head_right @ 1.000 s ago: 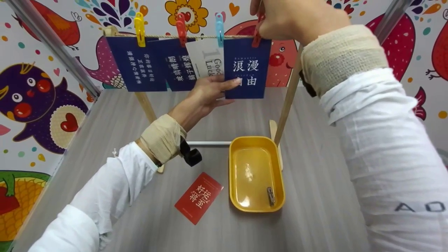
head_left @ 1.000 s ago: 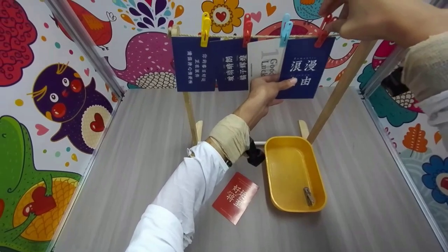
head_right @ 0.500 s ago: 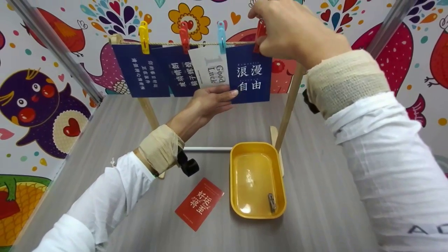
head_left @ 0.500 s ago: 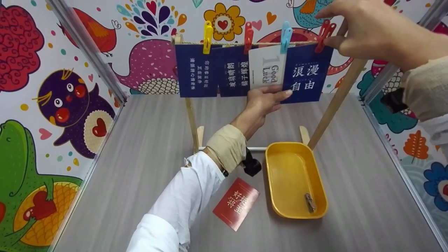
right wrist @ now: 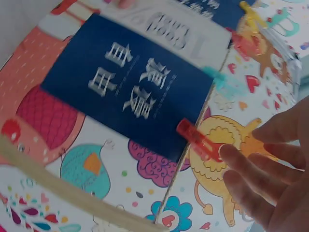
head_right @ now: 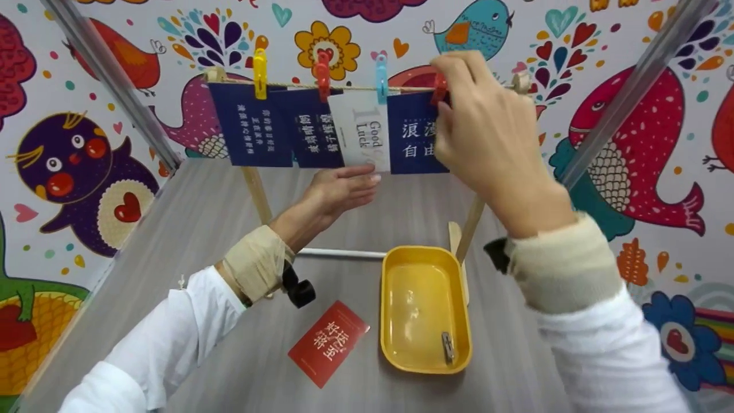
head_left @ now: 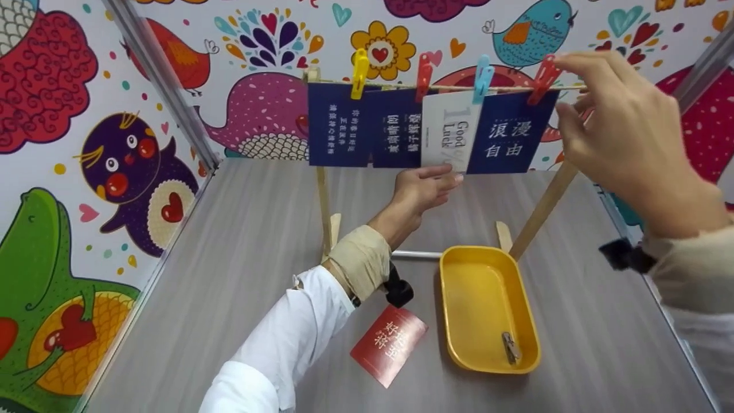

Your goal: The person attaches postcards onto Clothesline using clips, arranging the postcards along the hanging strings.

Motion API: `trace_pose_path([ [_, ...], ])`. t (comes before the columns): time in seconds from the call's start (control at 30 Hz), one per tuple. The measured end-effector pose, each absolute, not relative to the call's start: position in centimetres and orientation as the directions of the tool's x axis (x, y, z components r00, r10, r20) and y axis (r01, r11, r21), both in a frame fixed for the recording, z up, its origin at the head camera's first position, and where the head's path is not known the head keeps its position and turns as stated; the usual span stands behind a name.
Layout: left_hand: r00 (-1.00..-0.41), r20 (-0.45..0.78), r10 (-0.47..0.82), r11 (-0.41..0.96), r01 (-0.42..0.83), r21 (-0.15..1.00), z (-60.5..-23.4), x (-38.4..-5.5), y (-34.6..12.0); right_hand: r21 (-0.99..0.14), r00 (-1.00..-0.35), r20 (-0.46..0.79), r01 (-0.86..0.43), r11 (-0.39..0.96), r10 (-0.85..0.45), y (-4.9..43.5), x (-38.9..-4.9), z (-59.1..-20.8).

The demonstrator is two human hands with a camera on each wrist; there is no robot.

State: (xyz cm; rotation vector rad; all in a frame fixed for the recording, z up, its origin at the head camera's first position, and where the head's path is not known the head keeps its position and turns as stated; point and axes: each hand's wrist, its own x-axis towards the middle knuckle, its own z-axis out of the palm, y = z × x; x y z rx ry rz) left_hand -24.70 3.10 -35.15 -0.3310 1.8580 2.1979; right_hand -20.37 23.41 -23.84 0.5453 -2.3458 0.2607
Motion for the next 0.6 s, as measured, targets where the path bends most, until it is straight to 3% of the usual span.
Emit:
trace_pose_path([
  [0.13, -0.941, -0.336, 0.046, -0.153, -0.339, 0.928, -36.1, -24.6, 1.9, -0.172, -0.631, 0.746, -0.488, 0.855, -0.21, 23.6, -19.2, -25.8],
  [0.33, -0.932, -0.361, 0.04, -0.137, -0.363, 0.921, -37.5, -24.0, 0.5, -0.372, -0.692, 0.719, -0.463, 0.805, -0.065, 23.2, -16.8, -28.7],
  [0.6, -0.945, -0.322, 0.062, -0.094, -0.326, 0.941, -38.7, -23.1, -0.9, -0.522, -0.764, 0.645, -0.426, 0.739, 0.014, 23.9, -14.8, -34.0],
])
